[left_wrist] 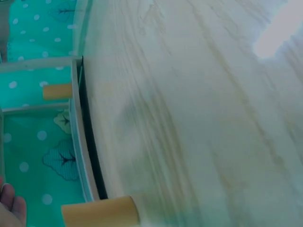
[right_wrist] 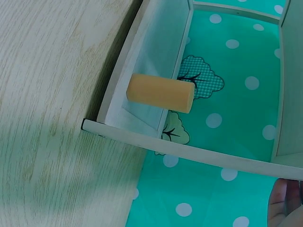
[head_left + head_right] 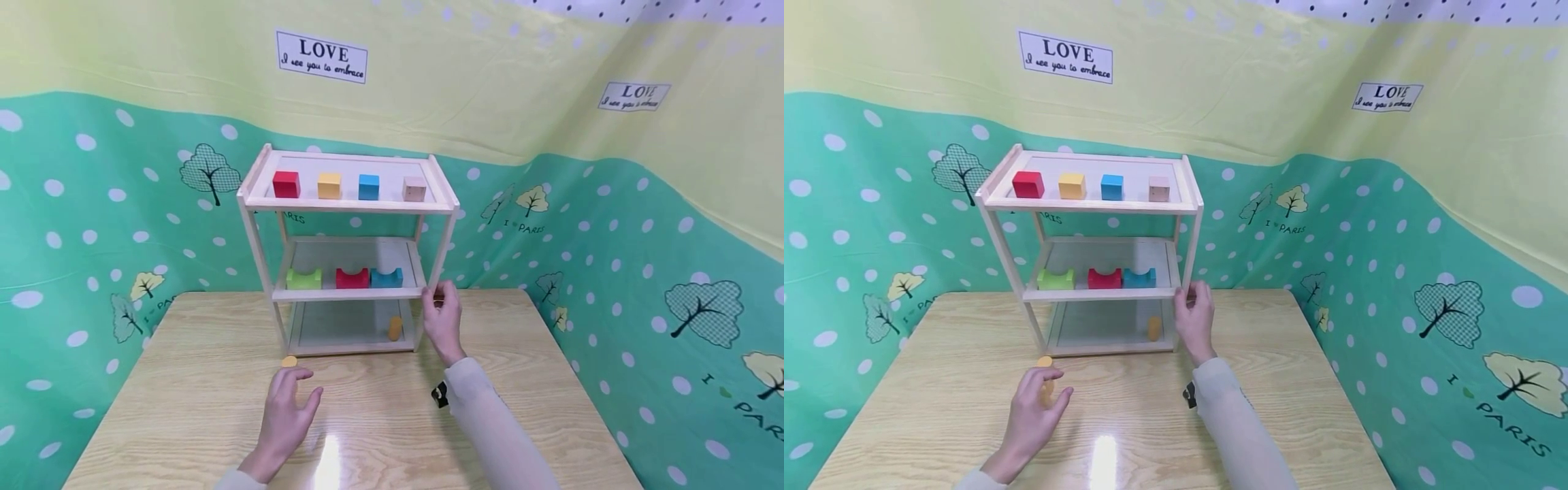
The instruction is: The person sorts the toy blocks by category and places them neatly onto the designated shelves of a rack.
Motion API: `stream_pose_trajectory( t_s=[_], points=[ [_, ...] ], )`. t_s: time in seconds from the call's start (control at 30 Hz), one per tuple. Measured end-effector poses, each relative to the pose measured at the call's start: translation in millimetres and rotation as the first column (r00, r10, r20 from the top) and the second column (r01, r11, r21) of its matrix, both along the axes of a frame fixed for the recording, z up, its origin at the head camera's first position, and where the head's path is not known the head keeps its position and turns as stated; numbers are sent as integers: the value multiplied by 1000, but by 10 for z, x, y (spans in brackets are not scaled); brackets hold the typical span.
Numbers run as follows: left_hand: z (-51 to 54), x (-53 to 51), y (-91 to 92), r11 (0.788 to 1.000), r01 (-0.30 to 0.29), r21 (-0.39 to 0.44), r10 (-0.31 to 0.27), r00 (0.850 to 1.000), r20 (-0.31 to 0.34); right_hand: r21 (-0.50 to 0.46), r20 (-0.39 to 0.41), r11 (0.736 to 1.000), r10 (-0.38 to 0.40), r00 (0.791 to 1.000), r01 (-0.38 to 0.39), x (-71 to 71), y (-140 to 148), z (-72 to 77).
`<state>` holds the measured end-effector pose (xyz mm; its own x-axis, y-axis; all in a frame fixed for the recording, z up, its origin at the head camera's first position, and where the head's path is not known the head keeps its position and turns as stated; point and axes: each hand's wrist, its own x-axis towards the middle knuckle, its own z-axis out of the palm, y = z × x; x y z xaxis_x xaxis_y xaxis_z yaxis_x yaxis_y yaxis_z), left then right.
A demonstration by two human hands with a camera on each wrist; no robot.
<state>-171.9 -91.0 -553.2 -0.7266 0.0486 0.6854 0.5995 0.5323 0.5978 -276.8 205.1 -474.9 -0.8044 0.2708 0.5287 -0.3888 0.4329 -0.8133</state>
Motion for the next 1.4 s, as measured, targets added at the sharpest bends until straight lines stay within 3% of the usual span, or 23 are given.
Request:
stream_pose_trajectory(
  t_s=[0.37,0.7,1.07,1.4],
  points=[
    [-95,-1,-131,991,-119,63,123,990,-66,17,-10,1000,-8,1000,9,-9,10,-22],
    [-197,12,-195,965,-224,136,205,968,143,17,3,1000,-9,1000,9,-7,6,-21],
    [-282,25,-222,957,-254,142,224,955,196,23,-7,1000,-17,1000,17,-12,7,-27],
    [-316,37,-199,944,-307,118,267,926,268,26,3,999,-21,1000,21,-10,2,-22]
  ],
)
